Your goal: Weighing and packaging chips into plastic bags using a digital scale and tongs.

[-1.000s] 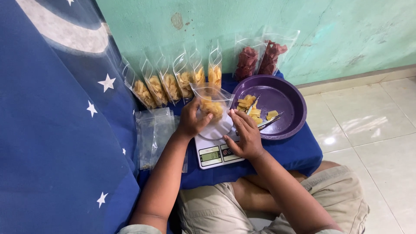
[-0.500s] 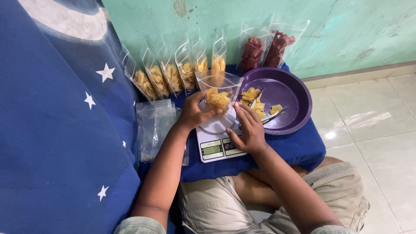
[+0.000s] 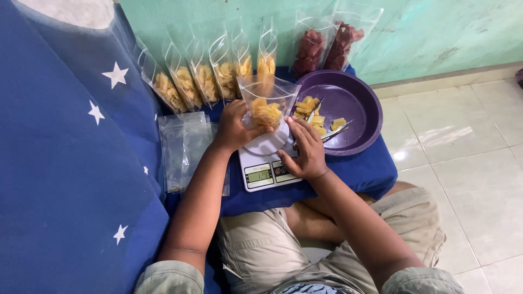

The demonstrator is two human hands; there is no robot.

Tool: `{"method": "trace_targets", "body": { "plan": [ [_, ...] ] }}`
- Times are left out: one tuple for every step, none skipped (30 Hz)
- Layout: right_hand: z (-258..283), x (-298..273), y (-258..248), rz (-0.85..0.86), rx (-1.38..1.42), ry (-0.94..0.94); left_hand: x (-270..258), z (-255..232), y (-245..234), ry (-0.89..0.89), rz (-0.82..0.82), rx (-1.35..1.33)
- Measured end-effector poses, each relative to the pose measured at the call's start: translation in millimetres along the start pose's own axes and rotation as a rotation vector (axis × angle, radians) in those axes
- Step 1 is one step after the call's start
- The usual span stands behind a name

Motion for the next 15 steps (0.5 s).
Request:
{"method": "trace_targets", "body": {
  "plan": [
    [1, 0, -2, 0.002, -0.002, 0.000, 0, -2, 1, 0.000, -0.001, -0.003],
    [0, 2, -4, -0.004, 0.005, 0.011, 0, -4, 0, 0.001, -0.022, 0.022],
    [0, 3, -6, -0.011, 0.012, 0.023, 0, -7, -2, 0.003, -0.044, 0.047],
    [-1, 3, -12, -0.015, 0.012, 0.020, -1, -4, -2, 0.007, -0.043, 0.049],
    [-8, 2, -13, 0.032, 0.015, 0.062, -3, 2, -4, -0.010, -0.065, 0.024],
    [-14, 0, -15, 0.077, 0.016, 0.109, -4, 7, -5, -0.026, -0.082, -0.001],
    [-19, 4, -22, 0.071, 0.016, 0.111, -1, 0, -8, -0.023, -0.077, 0.000],
    [-27, 6, -22, 0.143, 0.012, 0.147, 1, -7, -11, -0.016, -0.077, 0.005],
    [-35, 6, -22, 0.215, 0.010, 0.185, 4, -14, -14, -0.010, -0.078, 0.009],
    [-39, 10, -31, 0.213, 0.009, 0.196, 1, -6, -10, -0.014, -0.068, 0.006],
    [-47, 9, -25, 0.369, -0.082, 0.238, -2, 1, -10, -0.001, -0.091, 0.050],
    [-56, 5, -21, 0.525, -0.174, 0.276, -6, 8, -9, 0.013, -0.115, 0.094],
    [-56, 10, -25, 0.524, -0.174, 0.286, -6, 10, -8, 0.011, -0.107, 0.090],
    [-53, 16, -27, 0.565, -0.305, 0.218, -6, 13, -7, 0.003, -0.109, 0.070],
    [-50, 22, -29, 0.604, -0.435, 0.149, -6, 15, -7, -0.004, -0.112, 0.050]
  ]
}}
Point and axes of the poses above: each hand's wrist, its own x-axis towards the middle knuckle, its own y-axis out of the palm, z = x × y, the point moved 10 cm from there along x, towards the middle knuckle, and after that the axes turned 9 degrees about -x, right-handed, at the moved point
